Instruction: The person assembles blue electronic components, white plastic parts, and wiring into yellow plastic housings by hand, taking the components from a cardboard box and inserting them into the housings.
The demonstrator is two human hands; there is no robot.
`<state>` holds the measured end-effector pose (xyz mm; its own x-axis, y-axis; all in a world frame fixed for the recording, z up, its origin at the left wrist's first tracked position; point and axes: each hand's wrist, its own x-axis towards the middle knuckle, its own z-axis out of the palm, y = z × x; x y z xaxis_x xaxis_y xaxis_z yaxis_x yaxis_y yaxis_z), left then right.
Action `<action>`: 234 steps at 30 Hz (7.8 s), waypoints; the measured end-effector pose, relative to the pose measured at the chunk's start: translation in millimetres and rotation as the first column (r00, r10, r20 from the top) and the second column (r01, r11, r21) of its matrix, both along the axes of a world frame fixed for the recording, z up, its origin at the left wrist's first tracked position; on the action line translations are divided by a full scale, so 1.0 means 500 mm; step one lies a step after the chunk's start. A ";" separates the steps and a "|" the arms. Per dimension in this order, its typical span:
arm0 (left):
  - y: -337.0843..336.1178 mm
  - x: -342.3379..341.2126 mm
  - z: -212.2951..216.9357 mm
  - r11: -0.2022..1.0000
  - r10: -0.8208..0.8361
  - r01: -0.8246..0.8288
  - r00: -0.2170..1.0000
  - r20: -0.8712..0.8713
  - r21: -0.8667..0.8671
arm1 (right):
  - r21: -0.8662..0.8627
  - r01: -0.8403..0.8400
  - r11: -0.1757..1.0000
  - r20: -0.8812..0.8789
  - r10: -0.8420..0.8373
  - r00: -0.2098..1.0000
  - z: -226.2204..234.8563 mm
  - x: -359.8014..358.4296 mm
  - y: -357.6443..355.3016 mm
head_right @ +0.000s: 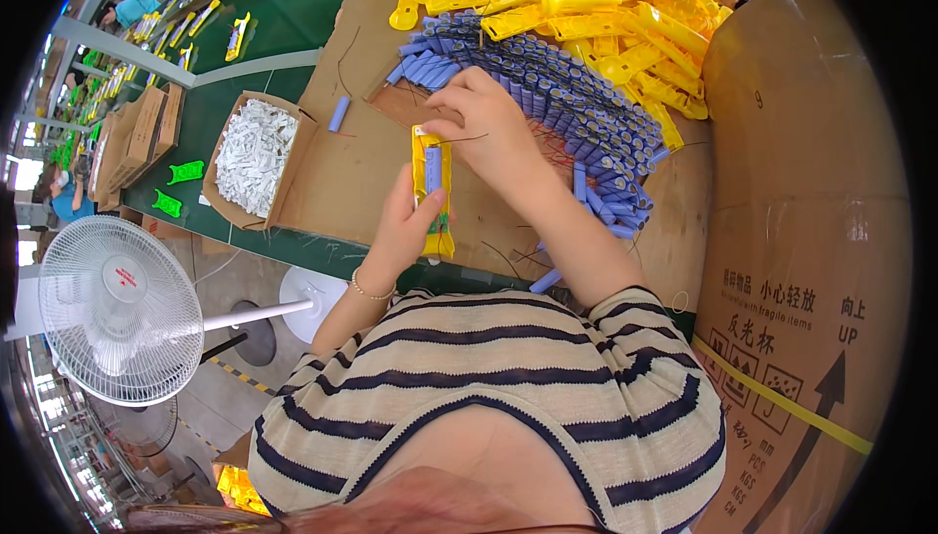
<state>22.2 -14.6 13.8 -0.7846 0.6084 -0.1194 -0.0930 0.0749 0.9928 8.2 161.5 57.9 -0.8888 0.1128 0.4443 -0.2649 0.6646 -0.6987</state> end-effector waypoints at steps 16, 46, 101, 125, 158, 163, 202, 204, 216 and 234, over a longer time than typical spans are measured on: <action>-0.004 -0.091 -0.051 0.893 0.102 -0.214 0.953 0.284 0.397 | -0.720 -0.038 0.693 0.355 0.414 0.838 -0.081 0.027 -0.052; -0.155 -0.903 -0.071 0.617 0.126 -0.717 0.495 -0.860 -0.323 | 0.927 -0.019 0.375 0.187 -0.418 0.889 0.010 -0.308 0.612; 0.026 -0.097 0.015 0.921 0.017 0.016 0.997 -0.080 0.390 | -0.859 -0.159 0.487 0.156 0.545 0.824 0.037 0.119 0.056; 0.049 -0.047 0.004 0.919 -0.271 0.289 0.957 -0.105 0.268 | -0.089 0.166 0.982 -0.280 -0.185 0.942 0.005 0.085 0.031; 0.060 -0.021 -0.009 0.847 -0.304 0.057 0.868 0.394 0.528 | -0.789 0.181 0.587 0.206 -0.025 0.978 -0.022 0.073 0.006; 0.072 -0.021 -0.010 0.883 0.003 -0.049 0.995 0.099 0.466 | -0.265 0.122 0.956 0.139 -0.087 0.986 -0.023 0.104 -0.006; -0.067 -0.043 -0.058 0.879 0.200 -0.278 0.952 0.230 0.386 | 0.726 0.034 0.687 -0.003 -0.045 0.999 -0.226 -0.201 0.078; -0.071 -0.043 -0.059 0.877 0.205 -0.282 0.952 0.227 0.390 | 0.719 0.015 0.695 -0.026 0.006 1.000 -0.222 -0.197 0.083; -0.044 -0.049 -0.066 0.902 0.189 -0.250 0.962 0.200 0.352 | 0.442 -0.004 0.897 0.176 -0.082 0.981 -0.125 -0.061 0.073; 0.058 -0.022 -0.055 0.984 0.037 -0.013 0.991 -0.131 0.179 | -0.626 -0.003 0.779 0.282 0.231 0.931 -0.029 0.098 -0.016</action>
